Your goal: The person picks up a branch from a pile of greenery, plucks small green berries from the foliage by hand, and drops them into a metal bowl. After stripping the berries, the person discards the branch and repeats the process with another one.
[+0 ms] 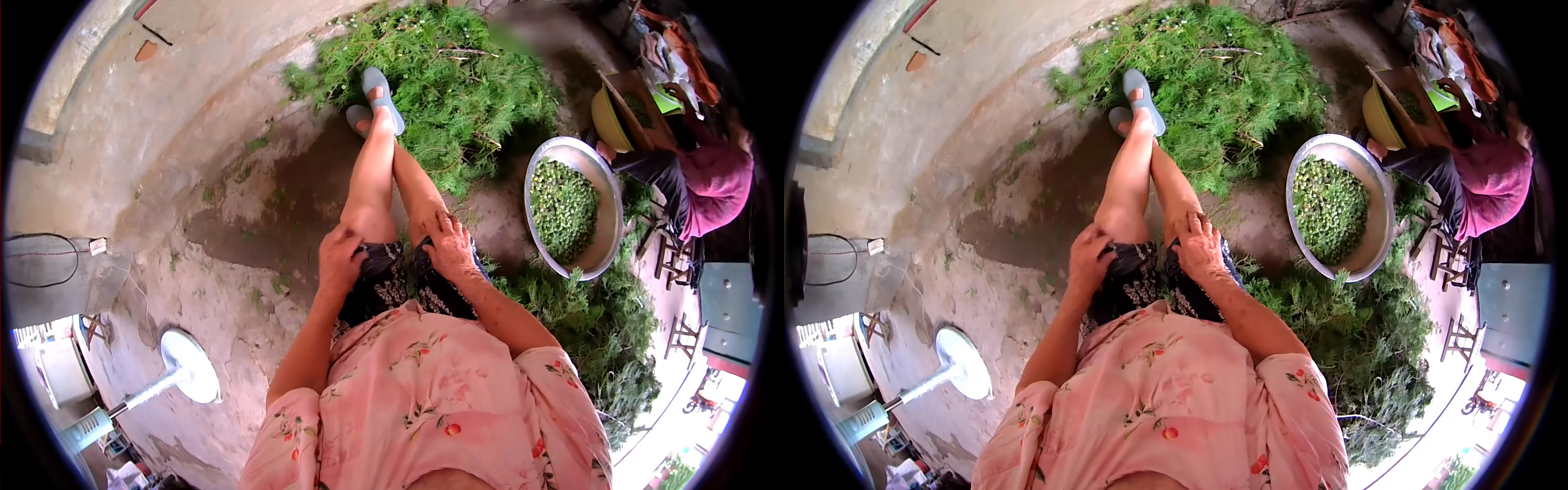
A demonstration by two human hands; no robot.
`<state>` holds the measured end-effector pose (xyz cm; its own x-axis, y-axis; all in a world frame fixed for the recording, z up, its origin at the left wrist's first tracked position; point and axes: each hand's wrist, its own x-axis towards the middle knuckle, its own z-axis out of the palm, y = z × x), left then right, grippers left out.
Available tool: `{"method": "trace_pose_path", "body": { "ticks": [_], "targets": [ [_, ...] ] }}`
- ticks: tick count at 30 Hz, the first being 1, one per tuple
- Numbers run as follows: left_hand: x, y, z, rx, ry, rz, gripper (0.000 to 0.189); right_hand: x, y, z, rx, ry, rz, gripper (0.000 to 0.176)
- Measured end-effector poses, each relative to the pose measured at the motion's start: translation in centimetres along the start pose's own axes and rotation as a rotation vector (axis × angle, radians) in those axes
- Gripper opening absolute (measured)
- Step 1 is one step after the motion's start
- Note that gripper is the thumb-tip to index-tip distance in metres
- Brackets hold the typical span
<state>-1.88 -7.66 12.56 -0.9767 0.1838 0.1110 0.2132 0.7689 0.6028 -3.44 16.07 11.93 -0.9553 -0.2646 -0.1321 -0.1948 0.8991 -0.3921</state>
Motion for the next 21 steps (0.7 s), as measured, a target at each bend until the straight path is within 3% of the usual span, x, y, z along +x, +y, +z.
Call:
{"method": "trace_pose_path", "body": {
  "ticks": [3, 6, 11, 15, 17, 18, 20, 21],
  "targets": [
    [-1.8, -1.4, -1.9, -0.026, 0.081, -0.081, 0.024, 0.0, 0.1, 0.2, 0.007, -0.008, 0.008, 0.051],
    [-3.1, -3.0, -2.0, -0.042, -0.071, -0.243, 0.018, 0.1, -0.1, 0.0, 0.014, -0.010, 0.011, 0.051],
    [-1.2, -2.7, -2.0, 0.120, 0.146, -0.071, 0.010, -0.1, -0.2, -0.1, -0.002, 0.026, -0.004, 0.050],
    [4.3, -3.4, -1.1, 0.093, 0.242, -0.079, 0.008, 0.0, 0.0, 0.3, 0.004, 0.020, -0.019, 0.048],
    [6.5, -2.9, -0.4, -0.255, 0.507, -0.234, 0.009, 0.0, 0.0, 0.2, 0.024, 0.017, -0.001, 0.047],
    [7.1, -2.9, 0.3, -0.256, 0.508, -0.231, 0.009, 0.0, -0.1, 0.1, 0.024, 0.020, 0.000, 0.047],
    [7.8, -2.6, 2.1, -0.128, 0.627, -0.234, 0.015, -0.1, -0.2, -0.2, 0.041, 0.004, 0.015, 0.047],
    [7.6, -1.3, 2.0, 0.050, 0.563, -0.124, 0.026, -0.1, -0.2, -0.2, 0.042, 0.004, 0.016, 0.047]
  ]
}}
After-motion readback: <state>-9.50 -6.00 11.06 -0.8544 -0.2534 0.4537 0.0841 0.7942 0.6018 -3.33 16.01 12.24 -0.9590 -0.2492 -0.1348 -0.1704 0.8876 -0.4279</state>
